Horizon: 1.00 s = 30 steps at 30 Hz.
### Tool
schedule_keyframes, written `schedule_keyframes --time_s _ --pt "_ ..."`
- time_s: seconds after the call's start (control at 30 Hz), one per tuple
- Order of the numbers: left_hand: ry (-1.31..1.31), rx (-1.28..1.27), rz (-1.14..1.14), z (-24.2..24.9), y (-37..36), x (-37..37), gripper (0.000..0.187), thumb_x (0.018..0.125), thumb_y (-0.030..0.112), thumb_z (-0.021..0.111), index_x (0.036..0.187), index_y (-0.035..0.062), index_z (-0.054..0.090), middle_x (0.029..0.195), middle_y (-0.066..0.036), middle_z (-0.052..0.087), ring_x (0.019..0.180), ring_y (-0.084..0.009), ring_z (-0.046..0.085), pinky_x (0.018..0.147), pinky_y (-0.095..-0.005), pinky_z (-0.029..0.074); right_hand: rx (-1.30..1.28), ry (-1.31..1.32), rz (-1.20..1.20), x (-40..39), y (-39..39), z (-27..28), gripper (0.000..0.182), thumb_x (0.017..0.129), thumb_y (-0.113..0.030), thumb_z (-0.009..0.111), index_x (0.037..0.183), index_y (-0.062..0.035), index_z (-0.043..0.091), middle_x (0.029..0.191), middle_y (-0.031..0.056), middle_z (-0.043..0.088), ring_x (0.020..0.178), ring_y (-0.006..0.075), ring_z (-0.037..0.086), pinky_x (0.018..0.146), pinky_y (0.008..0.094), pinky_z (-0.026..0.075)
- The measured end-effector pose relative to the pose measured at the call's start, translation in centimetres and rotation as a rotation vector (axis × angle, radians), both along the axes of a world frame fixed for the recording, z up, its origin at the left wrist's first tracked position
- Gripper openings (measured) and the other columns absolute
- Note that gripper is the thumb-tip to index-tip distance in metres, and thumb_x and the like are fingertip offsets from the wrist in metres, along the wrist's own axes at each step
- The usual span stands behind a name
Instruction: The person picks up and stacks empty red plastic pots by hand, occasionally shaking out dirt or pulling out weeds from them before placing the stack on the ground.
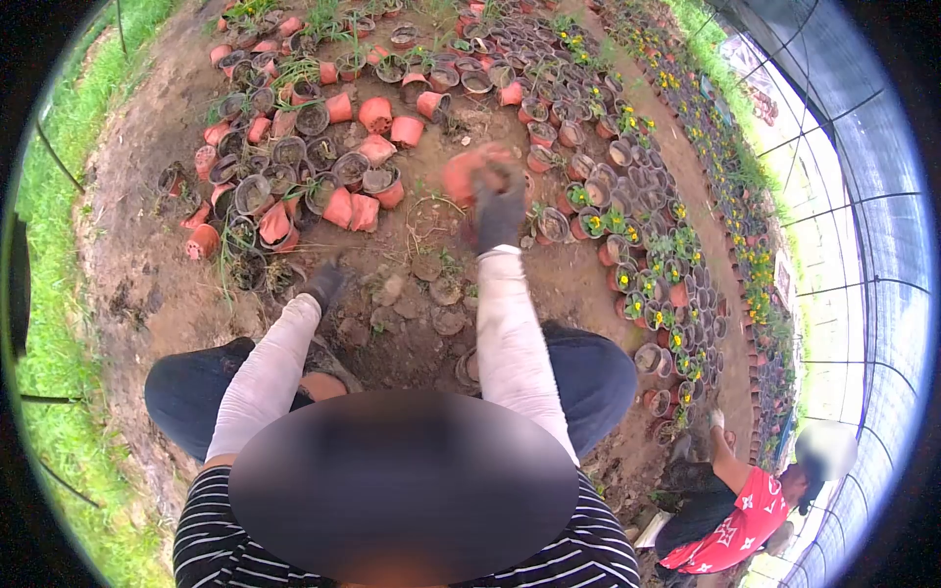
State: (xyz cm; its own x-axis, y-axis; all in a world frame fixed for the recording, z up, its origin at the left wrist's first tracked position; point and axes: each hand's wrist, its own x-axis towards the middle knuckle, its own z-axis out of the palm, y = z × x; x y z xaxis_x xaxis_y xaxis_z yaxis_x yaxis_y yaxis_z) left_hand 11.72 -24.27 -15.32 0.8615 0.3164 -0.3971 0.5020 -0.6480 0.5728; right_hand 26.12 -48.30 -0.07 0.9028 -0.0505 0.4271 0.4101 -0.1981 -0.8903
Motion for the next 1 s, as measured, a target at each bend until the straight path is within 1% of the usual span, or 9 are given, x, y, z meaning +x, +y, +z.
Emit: schedule_keyframes --time_s 0.13,0.23,0.33,0.5,0.73,0.8,0.87,0.9,1.0 --pt "0.048 0.260 0.178 -2.6 4.2 -1.7 0.061 0.072 0.047 0.060 0.116 0.0058 0.054 0.124 -0.017 0.049 0.113 -0.0320 0.048 0.094 -0.0391 0.038 -0.384 -0.140 -0.386 5.8 -5.4 -1.9 0.071 0.066 -0.024 0.073 0.124 0.0012 0.041 0.122 0.0201 0.048 0.110 0.0302 0.049 0.092 0.0370 0.039" --pt "0.114 0.365 0.213 -2.8 4.8 -4.0 0.062 0.072 0.048 0.058 0.117 0.0061 0.053 0.120 -0.018 0.052 0.112 -0.0335 0.048 0.094 -0.0403 0.038 -0.535 -0.176 -0.265 7.0 -7.1 -5.5 0.079 0.063 -0.031 0.078 0.123 0.0019 0.041 0.117 0.0215 0.052 0.111 0.0326 0.048 0.096 0.0369 0.035" --pt "0.385 0.323 0.313 -5.4 5.3 -5.2 0.063 0.071 0.049 0.058 0.118 0.0076 0.053 0.119 -0.020 0.052 0.115 -0.0327 0.047 0.094 -0.0391 0.038 -0.711 0.180 -0.330 5.5 -7.0 -5.8 0.094 0.056 -0.044 0.078 0.128 -0.0003 0.036 0.123 0.0241 0.046 0.113 0.0335 0.047 0.094 0.0387 0.036" --pt "0.368 0.537 0.044 -8.7 5.4 -6.8 0.041 0.080 0.037 0.049 0.102 0.0061 0.064 0.106 -0.018 0.060 0.101 -0.0329 0.057 0.086 -0.0408 0.044 -0.533 0.118 -0.253 5.4 -8.6 -11.7 0.106 0.051 -0.047 0.080 0.132 -0.0021 0.031 0.127 0.0205 0.044 0.119 0.0331 0.039 0.098 0.0408 0.031" --pt "0.065 0.207 0.262 -6.5 5.5 -5.0 0.045 0.082 0.042 0.041 0.100 0.0067 0.063 0.104 -0.021 0.059 0.097 -0.0354 0.056 0.084 -0.0432 0.043 0.267 0.302 -0.320 1.3 -11.1 -18.2 0.058 0.078 -0.015 0.067 0.125 0.0011 0.039 0.115 0.0113 0.051 0.103 0.0196 0.049 0.090 0.0320 0.038" --pt "0.045 0.236 0.208 -8.4 5.1 -3.3 0.048 0.084 0.045 0.040 0.102 0.0050 0.059 0.102 -0.022 0.059 0.096 -0.0365 0.056 0.084 -0.0446 0.042 -0.102 0.558 -0.276 -0.9 -10.9 -20.6 0.050 0.081 -0.018 0.062 0.122 0.0013 0.042 0.111 0.0130 0.054 0.100 0.0204 0.051 0.087 0.0325 0.040" --pt "-0.238 0.403 -0.198 -10.5 4.3 -2.3 0.041 0.084 0.039 0.044 0.101 0.0038 0.058 0.100 -0.022 0.059 0.091 -0.0337 0.058 0.079 -0.0414 0.046 -0.211 0.640 -0.022 -2.0 -10.3 -25.7 0.046 0.084 -0.022 0.057 0.121 0.0010 0.043 0.109 0.0153 0.055 0.099 0.0228 0.053 0.085 0.0339 0.041" --pt "-0.382 0.485 -0.397 -10.8 4.0 -1.9 0.038 0.085 0.036 0.046 0.101 0.0032 0.058 0.099 -0.021 0.060 0.089 -0.0323 0.059 0.076 -0.0398 0.047 -0.277 0.512 0.070 -4.1 -7.2 -21.3 0.048 0.084 -0.024 0.057 0.123 0.0004 0.042 0.111 0.0160 0.055 0.099 0.0243 0.053 0.086 0.0341 0.041" --pt "-0.134 -0.677 0.119 -4.0 -1.6 -0.2 0.037 0.087 0.037 0.046 0.107 0.0062 0.054 0.096 -0.016 0.061 0.082 -0.0247 0.061 0.066 -0.0354 0.050 -0.231 0.300 0.208 -9.2 1.3 -16.5 0.050 0.083 -0.029 0.059 0.121 0.0002 0.046 0.117 0.0153 0.053 0.102 0.0258 0.053 0.091 0.0340 0.039"
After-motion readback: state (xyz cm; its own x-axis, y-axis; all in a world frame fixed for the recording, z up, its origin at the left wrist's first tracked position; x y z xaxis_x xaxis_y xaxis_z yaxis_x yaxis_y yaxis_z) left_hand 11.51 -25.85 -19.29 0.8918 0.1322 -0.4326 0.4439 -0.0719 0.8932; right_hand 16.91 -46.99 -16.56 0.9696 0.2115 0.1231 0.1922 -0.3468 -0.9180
